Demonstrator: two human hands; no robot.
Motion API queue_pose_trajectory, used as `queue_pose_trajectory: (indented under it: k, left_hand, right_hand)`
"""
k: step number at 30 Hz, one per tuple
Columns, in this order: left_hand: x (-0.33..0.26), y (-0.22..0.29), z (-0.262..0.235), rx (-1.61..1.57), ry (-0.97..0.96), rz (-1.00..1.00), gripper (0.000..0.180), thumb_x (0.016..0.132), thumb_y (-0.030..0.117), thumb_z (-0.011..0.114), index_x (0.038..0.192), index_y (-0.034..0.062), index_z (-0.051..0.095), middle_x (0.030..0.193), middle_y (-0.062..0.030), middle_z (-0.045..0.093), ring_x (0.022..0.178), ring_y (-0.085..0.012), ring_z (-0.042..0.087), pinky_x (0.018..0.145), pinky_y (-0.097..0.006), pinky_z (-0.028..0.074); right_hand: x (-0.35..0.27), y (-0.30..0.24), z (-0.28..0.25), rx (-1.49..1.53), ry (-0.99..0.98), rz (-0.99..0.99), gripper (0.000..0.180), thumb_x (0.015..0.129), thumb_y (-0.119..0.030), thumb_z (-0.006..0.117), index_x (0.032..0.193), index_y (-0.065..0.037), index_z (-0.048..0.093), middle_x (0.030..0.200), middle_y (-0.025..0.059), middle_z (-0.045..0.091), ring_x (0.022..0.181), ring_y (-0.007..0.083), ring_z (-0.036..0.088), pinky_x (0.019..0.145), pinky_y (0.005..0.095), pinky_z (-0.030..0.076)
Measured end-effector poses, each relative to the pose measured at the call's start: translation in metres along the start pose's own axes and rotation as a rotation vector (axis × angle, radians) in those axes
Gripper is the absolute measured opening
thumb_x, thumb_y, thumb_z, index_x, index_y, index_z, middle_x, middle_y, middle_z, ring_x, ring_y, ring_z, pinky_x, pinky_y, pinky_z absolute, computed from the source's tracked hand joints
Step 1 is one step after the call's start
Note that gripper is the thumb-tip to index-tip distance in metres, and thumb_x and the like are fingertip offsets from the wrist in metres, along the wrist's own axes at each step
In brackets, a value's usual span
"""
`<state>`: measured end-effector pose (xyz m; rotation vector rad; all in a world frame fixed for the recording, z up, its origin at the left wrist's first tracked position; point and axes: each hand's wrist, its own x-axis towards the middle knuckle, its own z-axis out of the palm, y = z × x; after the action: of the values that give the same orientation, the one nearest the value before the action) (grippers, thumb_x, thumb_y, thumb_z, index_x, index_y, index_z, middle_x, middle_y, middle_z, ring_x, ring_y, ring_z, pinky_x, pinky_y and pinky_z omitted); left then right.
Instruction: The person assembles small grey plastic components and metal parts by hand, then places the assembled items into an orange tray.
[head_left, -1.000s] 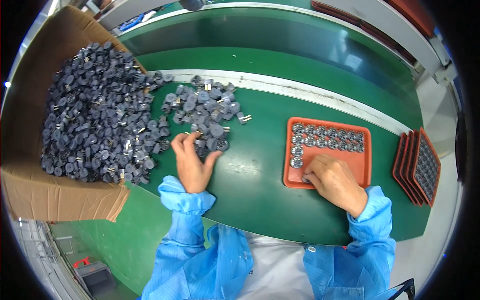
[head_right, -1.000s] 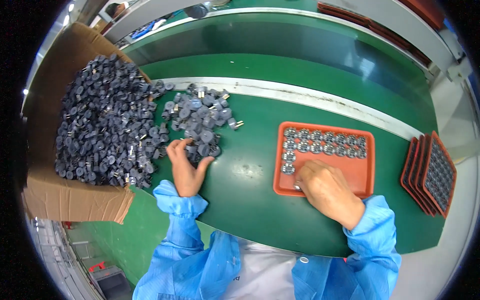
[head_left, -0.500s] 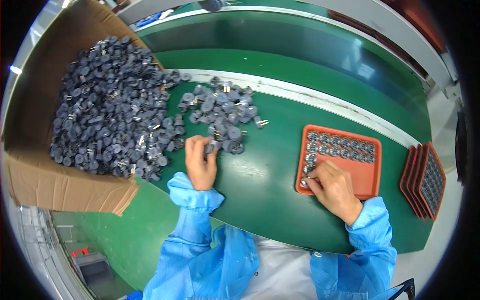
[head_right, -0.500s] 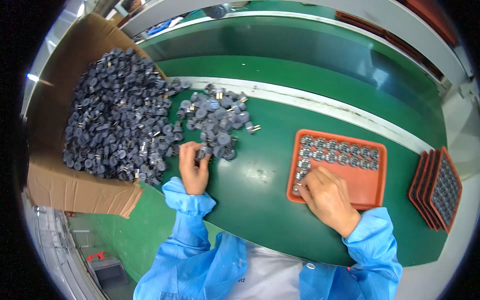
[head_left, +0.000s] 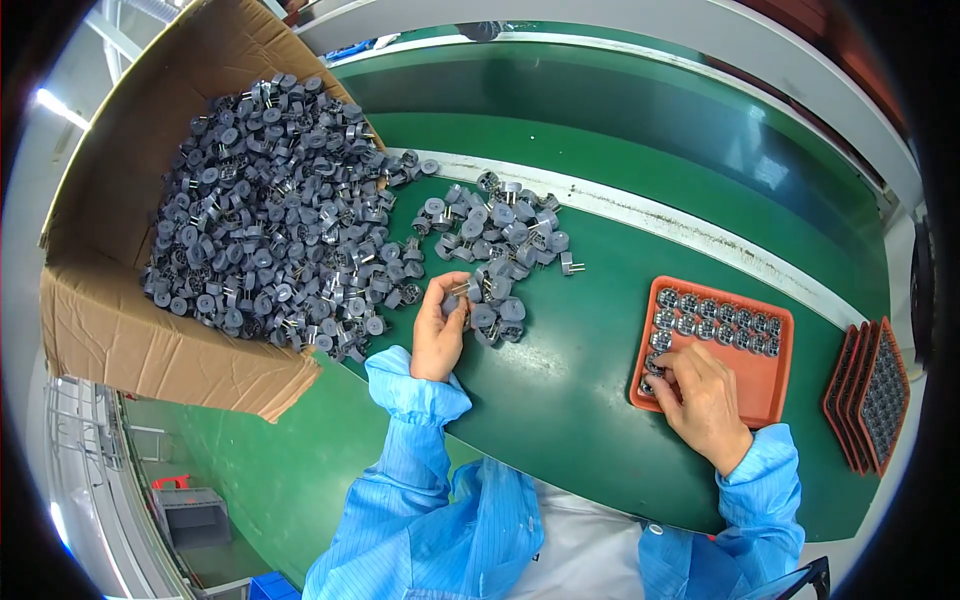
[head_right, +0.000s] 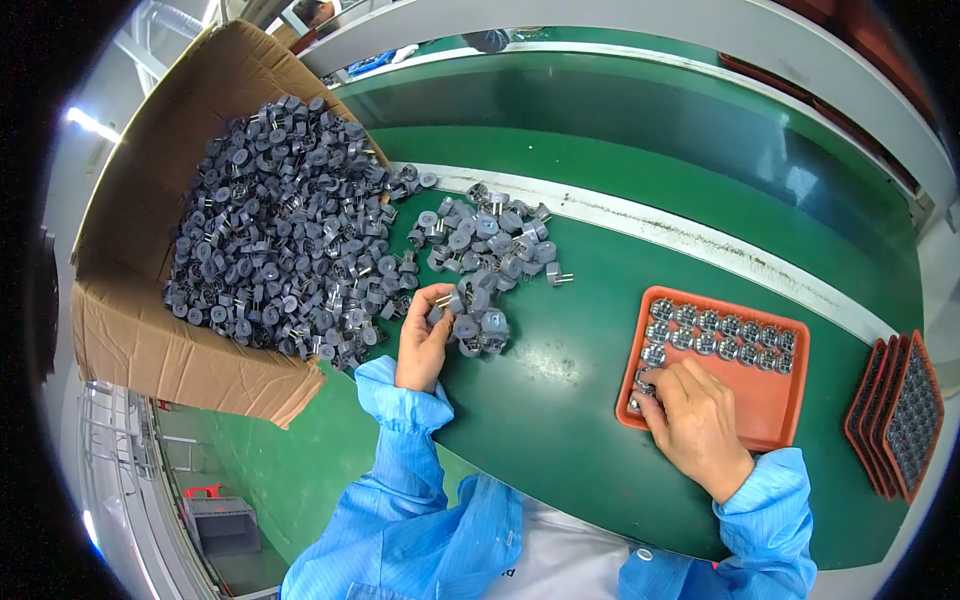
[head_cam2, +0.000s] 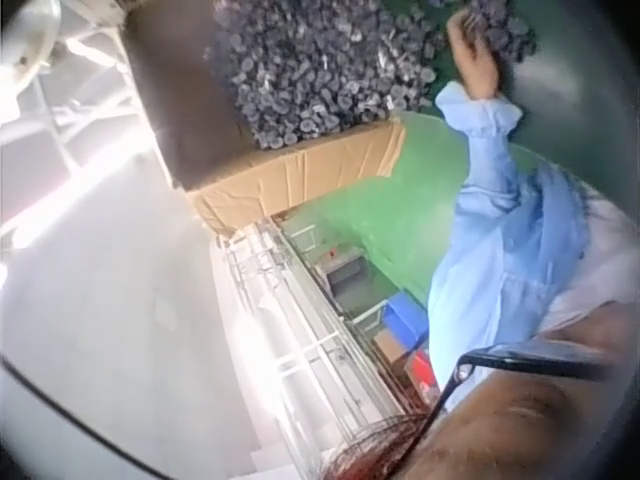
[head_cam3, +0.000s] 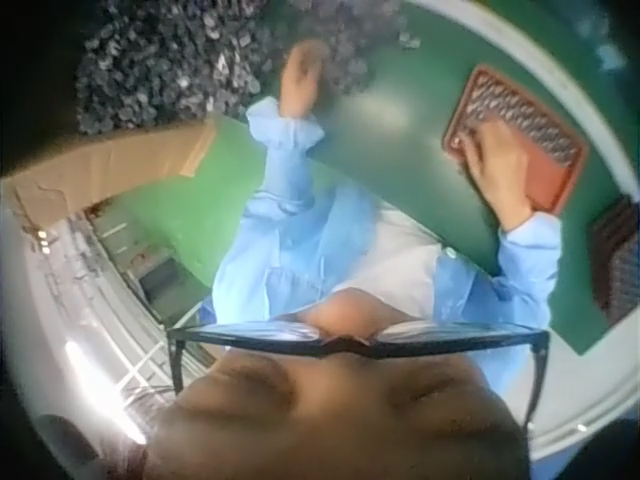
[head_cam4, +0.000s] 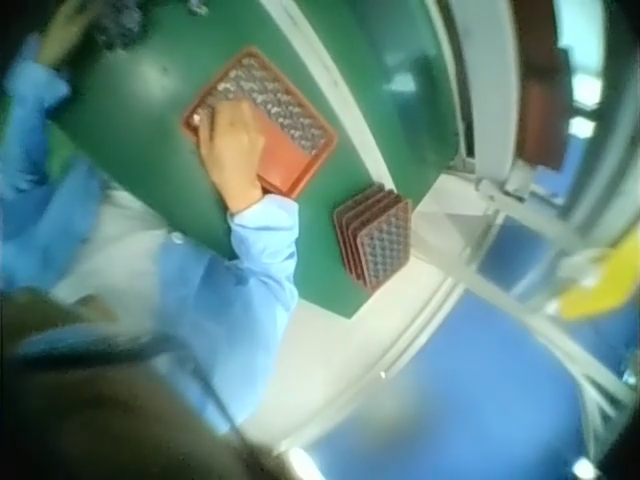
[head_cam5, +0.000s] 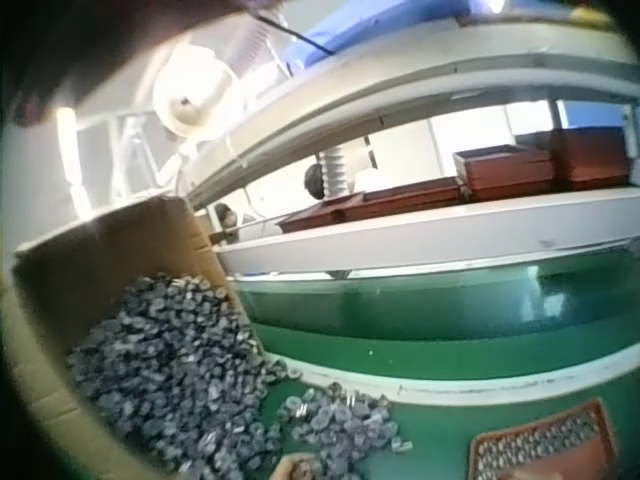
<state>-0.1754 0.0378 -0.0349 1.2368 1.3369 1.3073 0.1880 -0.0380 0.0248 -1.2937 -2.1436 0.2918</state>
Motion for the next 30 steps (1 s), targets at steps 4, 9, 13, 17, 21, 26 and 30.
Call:
queue_pose_trajectory:
  k: [4, 9, 13, 17, 21, 26, 30]
  left_hand:
    - [-0.004, 0.009, -0.002, -0.487, 0.020, -0.209, 0.029, 0.107, 0.003, 0.059, 0.136, 0.0034, 0.061, 0.107, -0.0074, 0.067, 0.092, -0.0101, 0.062, 0.079, -0.025, 0.053]
    - [-0.009, 0.009, 0.025, 0.036, 0.085, 0.112, 0.046, 0.091, 0.009, 0.086, 0.131, 0.0026, 0.063, 0.104, -0.0050, 0.063, 0.082, -0.0113, 0.056, 0.072, -0.026, 0.049]
    - [-0.009, 0.018, 0.039, 0.461, 0.150, 0.341, 0.037, 0.088, 0.006, 0.088, 0.119, 0.0012, 0.068, 0.102, -0.0058, 0.063, 0.075, -0.0114, 0.057, 0.067, -0.028, 0.050]
    - [-0.010, 0.030, 0.051, 0.646, 0.073, 0.534, 0.030, 0.089, 0.003, 0.085, 0.115, 0.0017, 0.068, 0.097, -0.0082, 0.064, 0.068, -0.0135, 0.060, 0.060, -0.031, 0.051]
    - [-0.007, 0.033, 0.059, 0.405, 0.075, 0.418, 0.030, 0.092, 0.004, 0.086, 0.115, 0.0009, 0.066, 0.105, -0.0034, 0.069, 0.079, -0.0085, 0.064, 0.066, -0.026, 0.054]
    - [0.007, 0.042, 0.054, -0.428, -0.024, 0.035, 0.036, 0.101, -0.003, 0.075, 0.130, 0.0044, 0.056, 0.106, -0.0062, 0.071, 0.079, -0.0091, 0.065, 0.061, -0.023, 0.048]
    - [-0.019, 0.061, 0.054, -0.239, -0.057, 0.018, 0.040, 0.097, -0.002, 0.079, 0.132, 0.0038, 0.060, 0.111, -0.0058, 0.072, 0.087, -0.0102, 0.066, 0.067, -0.025, 0.051]
  right_hand:
    - [0.001, 0.001, 0.000, 0.000, -0.003, -0.037, 0.019, 0.086, -0.004, 0.082, 0.099, -0.001, 0.069, 0.087, 0.0131, 0.068, 0.080, 0.0341, 0.067, 0.068, 0.0457, 0.054]
    - [0.001, 0.002, 0.000, -0.013, 0.008, -0.039, 0.018, 0.087, -0.004, 0.081, 0.100, -0.001, 0.069, 0.087, 0.0133, 0.067, 0.079, 0.0341, 0.067, 0.070, 0.0459, 0.054]
    - [0.001, 0.002, -0.001, 0.001, 0.019, -0.043, 0.017, 0.088, -0.003, 0.080, 0.100, -0.001, 0.069, 0.087, 0.0135, 0.068, 0.080, 0.0338, 0.067, 0.070, 0.0457, 0.054]
    - [0.001, 0.002, -0.001, -0.024, 0.020, -0.063, 0.017, 0.088, -0.003, 0.080, 0.101, -0.001, 0.069, 0.088, 0.0136, 0.068, 0.080, 0.0339, 0.067, 0.070, 0.0457, 0.054]
    - [0.000, 0.002, -0.002, -0.027, 0.024, -0.067, 0.017, 0.088, -0.003, 0.080, 0.101, -0.001, 0.070, 0.088, 0.0135, 0.068, 0.080, 0.0339, 0.067, 0.070, 0.0457, 0.054]
    - [0.003, 0.001, -0.005, -0.012, 0.045, -0.079, 0.020, 0.087, -0.004, 0.081, 0.103, -0.001, 0.070, 0.088, 0.0135, 0.068, 0.079, 0.0339, 0.067, 0.069, 0.0456, 0.054]
    - [0.006, -0.005, -0.010, 0.077, 0.077, -0.065, 0.022, 0.087, -0.004, 0.083, 0.105, -0.001, 0.070, 0.089, 0.0135, 0.069, 0.079, 0.0335, 0.069, 0.069, 0.0443, 0.055]
